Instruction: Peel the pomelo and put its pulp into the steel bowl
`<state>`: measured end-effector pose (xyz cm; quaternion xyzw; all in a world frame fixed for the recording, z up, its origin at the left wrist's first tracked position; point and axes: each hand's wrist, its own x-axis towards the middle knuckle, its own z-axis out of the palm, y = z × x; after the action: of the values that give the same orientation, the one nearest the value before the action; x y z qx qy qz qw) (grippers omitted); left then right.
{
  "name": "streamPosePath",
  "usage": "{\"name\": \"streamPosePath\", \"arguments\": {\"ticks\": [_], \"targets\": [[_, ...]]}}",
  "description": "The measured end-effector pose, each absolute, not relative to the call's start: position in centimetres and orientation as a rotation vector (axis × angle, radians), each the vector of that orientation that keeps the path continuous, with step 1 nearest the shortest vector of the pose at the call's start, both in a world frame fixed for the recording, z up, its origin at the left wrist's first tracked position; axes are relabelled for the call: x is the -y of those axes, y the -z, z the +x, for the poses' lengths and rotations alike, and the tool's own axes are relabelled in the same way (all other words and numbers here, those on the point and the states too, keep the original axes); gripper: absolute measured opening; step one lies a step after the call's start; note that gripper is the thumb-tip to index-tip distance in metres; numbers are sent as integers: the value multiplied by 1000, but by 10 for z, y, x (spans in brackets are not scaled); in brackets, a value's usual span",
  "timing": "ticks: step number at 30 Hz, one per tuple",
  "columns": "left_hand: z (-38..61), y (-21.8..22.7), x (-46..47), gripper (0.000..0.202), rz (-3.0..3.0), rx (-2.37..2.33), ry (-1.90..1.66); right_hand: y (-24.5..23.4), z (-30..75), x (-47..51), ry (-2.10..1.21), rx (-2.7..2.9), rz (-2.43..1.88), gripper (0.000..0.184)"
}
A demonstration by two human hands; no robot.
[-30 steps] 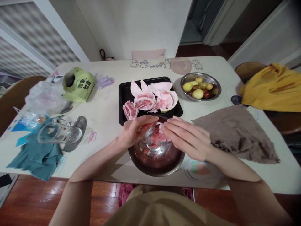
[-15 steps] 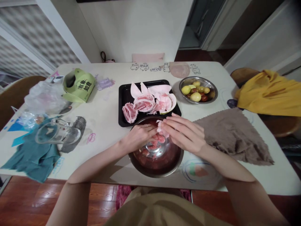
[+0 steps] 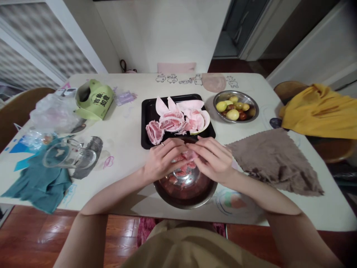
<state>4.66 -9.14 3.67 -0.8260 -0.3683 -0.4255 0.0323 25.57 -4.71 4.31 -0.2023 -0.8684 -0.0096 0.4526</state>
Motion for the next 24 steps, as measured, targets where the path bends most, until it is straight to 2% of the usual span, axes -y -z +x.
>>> {"name": "streamPosePath", "arguments": {"ticks": [3, 6, 9, 17, 24], "targets": [[47, -39, 90, 19, -2592, 1156, 1485, -44, 255, 49, -33, 2151, -532, 34], [45, -40, 89, 16, -2546, 1286, 1642, -46, 254, 48, -55, 2171, -589, 28], [45, -41, 90, 21, -2513, 1382, 1644, -47, 253, 47, -42, 2176, -596, 25], [46, -45, 92, 25, -2547, 1314, 1603, -45, 254, 48, -70, 2149, -404, 30], [46, -48, 89, 14, -2669, 1401, 1815, -51, 256, 48, -68, 2131, -391, 31]]}}
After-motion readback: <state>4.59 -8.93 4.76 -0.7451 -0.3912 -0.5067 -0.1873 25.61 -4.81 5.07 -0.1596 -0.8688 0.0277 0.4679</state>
